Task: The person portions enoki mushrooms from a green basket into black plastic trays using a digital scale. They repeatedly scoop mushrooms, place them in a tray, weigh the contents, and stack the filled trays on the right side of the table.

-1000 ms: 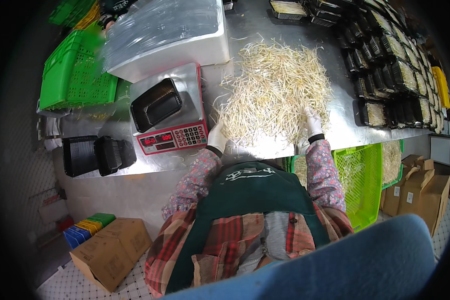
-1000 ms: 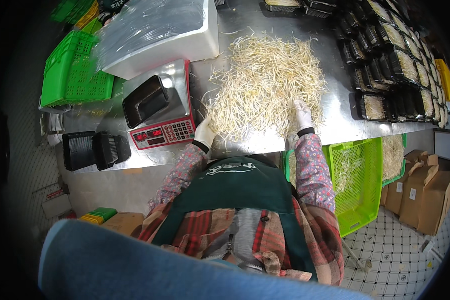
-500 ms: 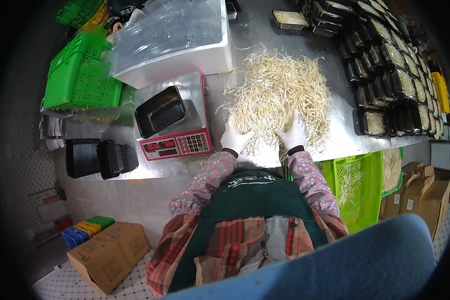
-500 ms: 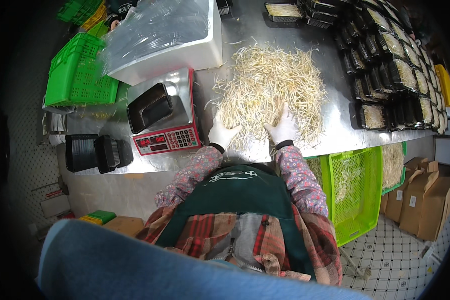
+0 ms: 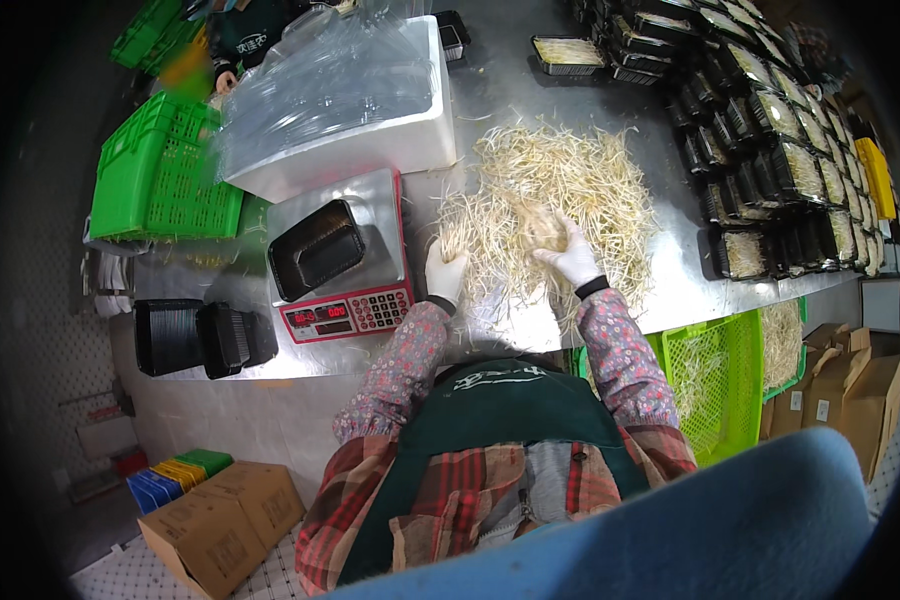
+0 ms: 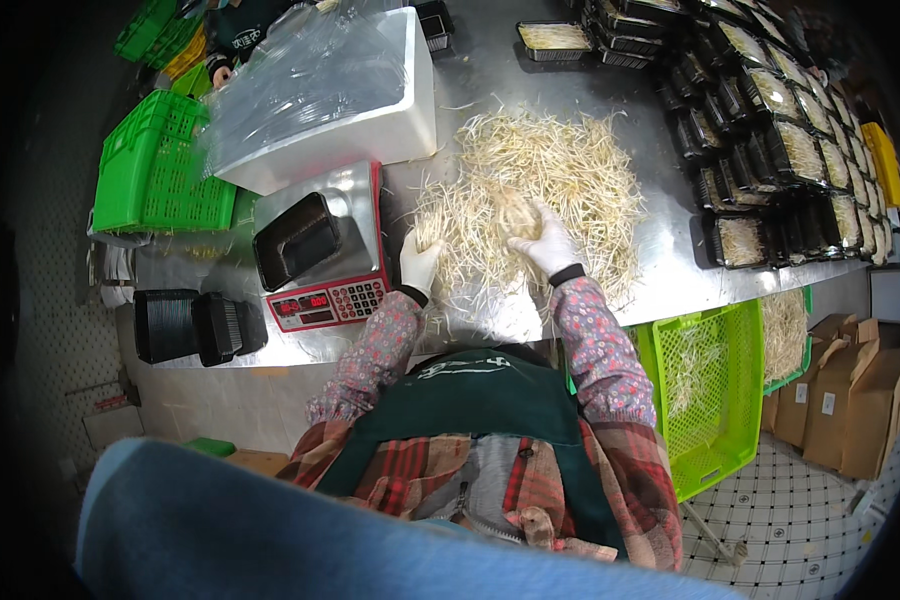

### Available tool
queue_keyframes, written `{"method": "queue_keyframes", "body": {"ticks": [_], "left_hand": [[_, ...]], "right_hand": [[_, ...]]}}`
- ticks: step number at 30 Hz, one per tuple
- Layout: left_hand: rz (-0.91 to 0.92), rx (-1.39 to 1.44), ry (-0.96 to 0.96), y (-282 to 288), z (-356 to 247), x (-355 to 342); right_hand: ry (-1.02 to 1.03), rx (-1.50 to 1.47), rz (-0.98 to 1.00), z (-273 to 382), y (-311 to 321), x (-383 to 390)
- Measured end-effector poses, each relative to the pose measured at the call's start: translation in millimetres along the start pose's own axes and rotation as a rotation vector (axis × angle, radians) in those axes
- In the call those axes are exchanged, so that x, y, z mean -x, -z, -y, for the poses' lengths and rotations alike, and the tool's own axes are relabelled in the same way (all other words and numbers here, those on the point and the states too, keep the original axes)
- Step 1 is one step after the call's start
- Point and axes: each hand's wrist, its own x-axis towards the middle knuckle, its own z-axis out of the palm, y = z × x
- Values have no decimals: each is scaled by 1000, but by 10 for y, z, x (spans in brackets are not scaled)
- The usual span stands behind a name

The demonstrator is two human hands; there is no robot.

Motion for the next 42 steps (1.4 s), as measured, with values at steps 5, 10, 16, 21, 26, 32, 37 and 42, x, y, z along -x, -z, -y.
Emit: {"method": "queue_keyframes", "body": {"ticks": [5, 10, 16, 21, 26, 32, 37, 42], "left_hand": [[-8, 279, 183, -317, 387, -223], [24, 311, 228, -746, -48, 54], [364, 56, 11, -294, -272, 1049], [471, 20, 882, 367, -360, 1067], [539, -289, 346, 319, -902, 674], [534, -452, -78, -488, -1044, -153], [459, -659, -203, -537, -1008, -542], [613, -964, -326, -860, -935, -1155]], "right_hand": [[-51, 518, -18, 232, -374, -98], [60, -5, -11, -48, -637, -75], [173, -90, 525, 412, -153, -30], [93, 240, 533, 356, 239, -260], [89, 526, -62, 4, 725, -1077], [6, 702, 94, 188, 679, -1533], [90, 139, -103, 96, 1163, -1243], [89, 288, -130, -95, 1571, -1123]]}}
